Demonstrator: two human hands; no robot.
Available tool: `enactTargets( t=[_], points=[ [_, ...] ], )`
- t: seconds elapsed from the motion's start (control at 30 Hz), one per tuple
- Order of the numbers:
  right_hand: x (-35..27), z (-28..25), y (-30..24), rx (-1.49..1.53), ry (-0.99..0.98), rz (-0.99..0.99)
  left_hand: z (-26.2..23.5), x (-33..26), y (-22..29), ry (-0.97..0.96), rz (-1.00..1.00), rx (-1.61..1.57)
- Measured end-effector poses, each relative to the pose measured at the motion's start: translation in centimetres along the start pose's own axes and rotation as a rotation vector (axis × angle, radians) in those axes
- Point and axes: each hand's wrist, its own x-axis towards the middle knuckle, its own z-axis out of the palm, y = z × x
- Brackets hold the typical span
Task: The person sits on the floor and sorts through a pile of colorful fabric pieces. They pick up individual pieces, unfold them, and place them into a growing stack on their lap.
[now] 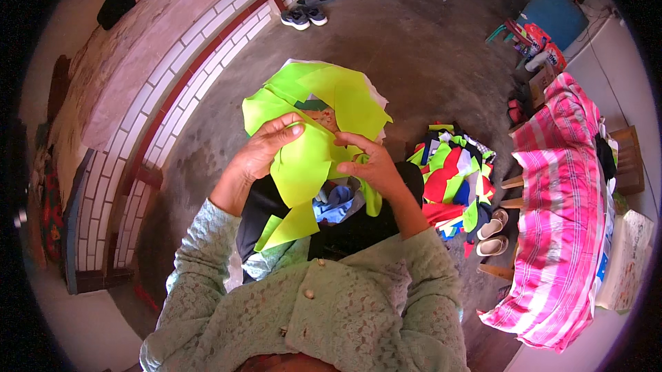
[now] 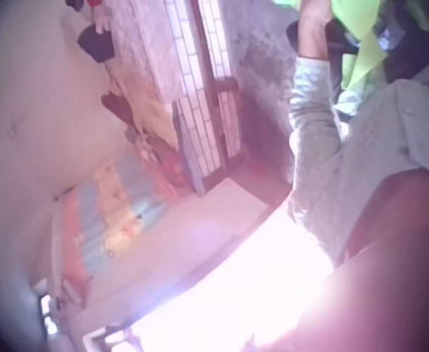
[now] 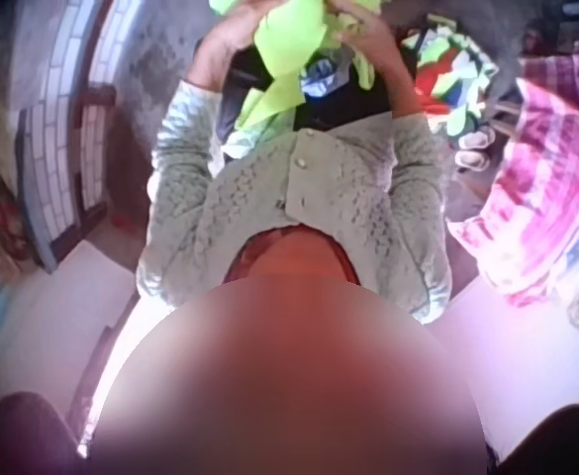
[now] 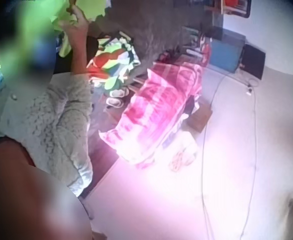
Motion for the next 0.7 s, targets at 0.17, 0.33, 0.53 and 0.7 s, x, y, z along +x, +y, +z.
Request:
enactTargets(
  t=[0.17,0.33,0.53,0.7],
  points=[
    [-3.1,1.2,2.6,0.210,0.232,0.117,0.0,3.3,0.7,0.091,-0.005,-0.164],
    [-4.3,3.6,4.9,0.006,0.074,0.108,0.2,5.1,0.3,0.216,-0.029,-0.131],
    [-2.8,5.4,7.3,0.062,0.268,0.112,0.6,6.6,1.5,0.282,-0.064,-0.073],
    [-4.0,7.7,9.5,-0.115,0.578,0.161,0.1,7.6,1.6,0.304,-0.051,-0.033]
  ],
)
